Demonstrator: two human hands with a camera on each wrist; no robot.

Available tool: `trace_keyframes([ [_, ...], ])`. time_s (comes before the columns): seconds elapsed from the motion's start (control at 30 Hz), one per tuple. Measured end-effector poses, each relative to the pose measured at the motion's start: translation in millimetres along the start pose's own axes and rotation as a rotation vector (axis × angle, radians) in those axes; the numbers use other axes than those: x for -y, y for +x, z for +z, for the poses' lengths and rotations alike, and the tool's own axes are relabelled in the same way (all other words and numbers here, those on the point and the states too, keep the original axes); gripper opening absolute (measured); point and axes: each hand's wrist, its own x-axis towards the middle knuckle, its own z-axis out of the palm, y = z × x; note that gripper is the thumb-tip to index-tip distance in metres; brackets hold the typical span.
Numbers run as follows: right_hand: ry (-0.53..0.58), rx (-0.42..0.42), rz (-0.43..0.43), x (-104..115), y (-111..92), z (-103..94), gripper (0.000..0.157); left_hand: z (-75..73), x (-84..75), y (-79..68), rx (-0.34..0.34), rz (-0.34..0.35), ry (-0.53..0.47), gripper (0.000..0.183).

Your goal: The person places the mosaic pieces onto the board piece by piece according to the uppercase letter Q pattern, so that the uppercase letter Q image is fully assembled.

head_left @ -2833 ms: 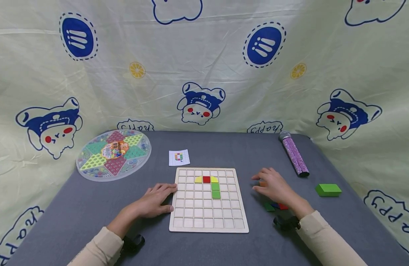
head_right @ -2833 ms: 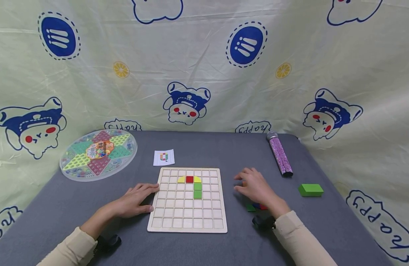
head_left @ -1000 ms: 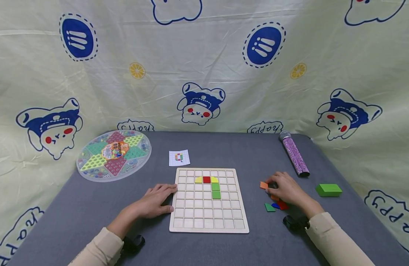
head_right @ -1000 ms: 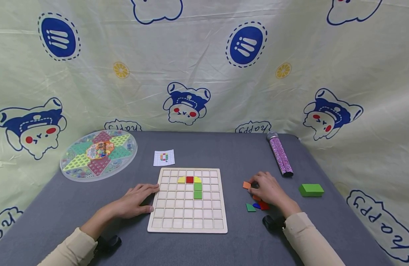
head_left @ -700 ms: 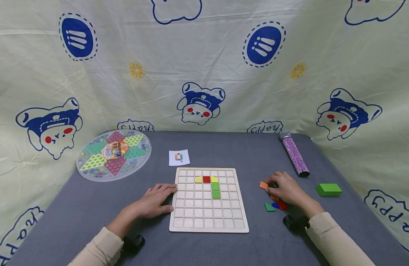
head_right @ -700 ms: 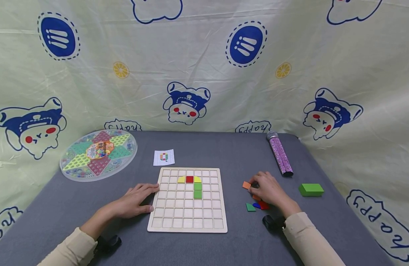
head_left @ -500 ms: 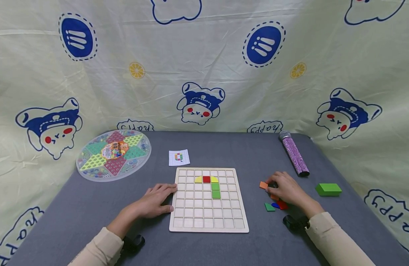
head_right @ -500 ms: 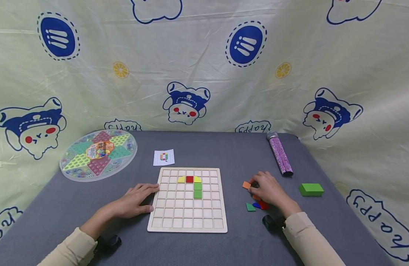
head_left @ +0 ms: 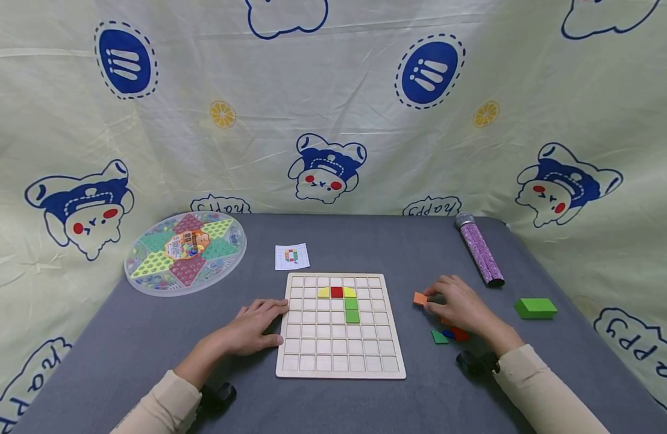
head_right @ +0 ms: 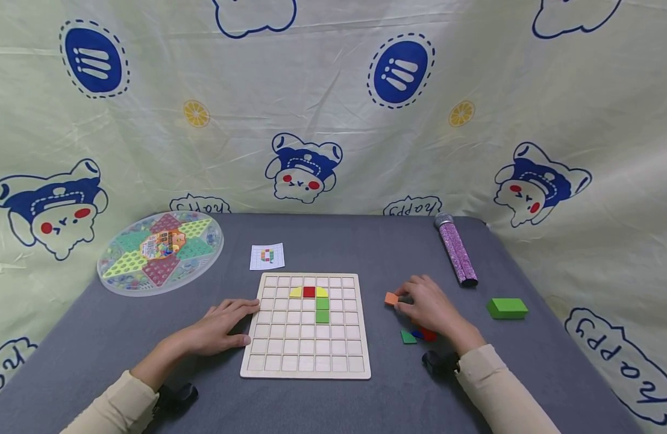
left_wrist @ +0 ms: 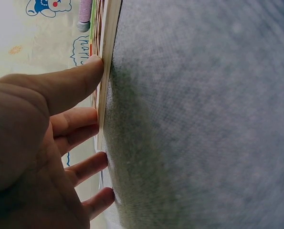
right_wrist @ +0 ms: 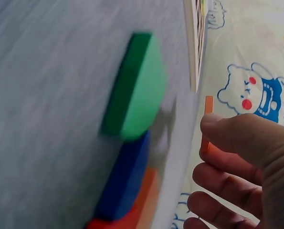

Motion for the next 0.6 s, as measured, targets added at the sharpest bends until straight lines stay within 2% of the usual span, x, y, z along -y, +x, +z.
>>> trace_keyframes([
  [0.3, -0.002, -0.052, -0.080, 23.6, 7.0, 4.3, 0.019, -0.3, 0.3, 0.5, 0.006, -0.002, 0.001, 0.061],
  [0.6, 0.013, -0.023, -0.135, 52.4, 14.0, 8.9, 0.019, -0.4, 0.0, 0.9, 0.010, -0.010, 0.000, 0.061],
])
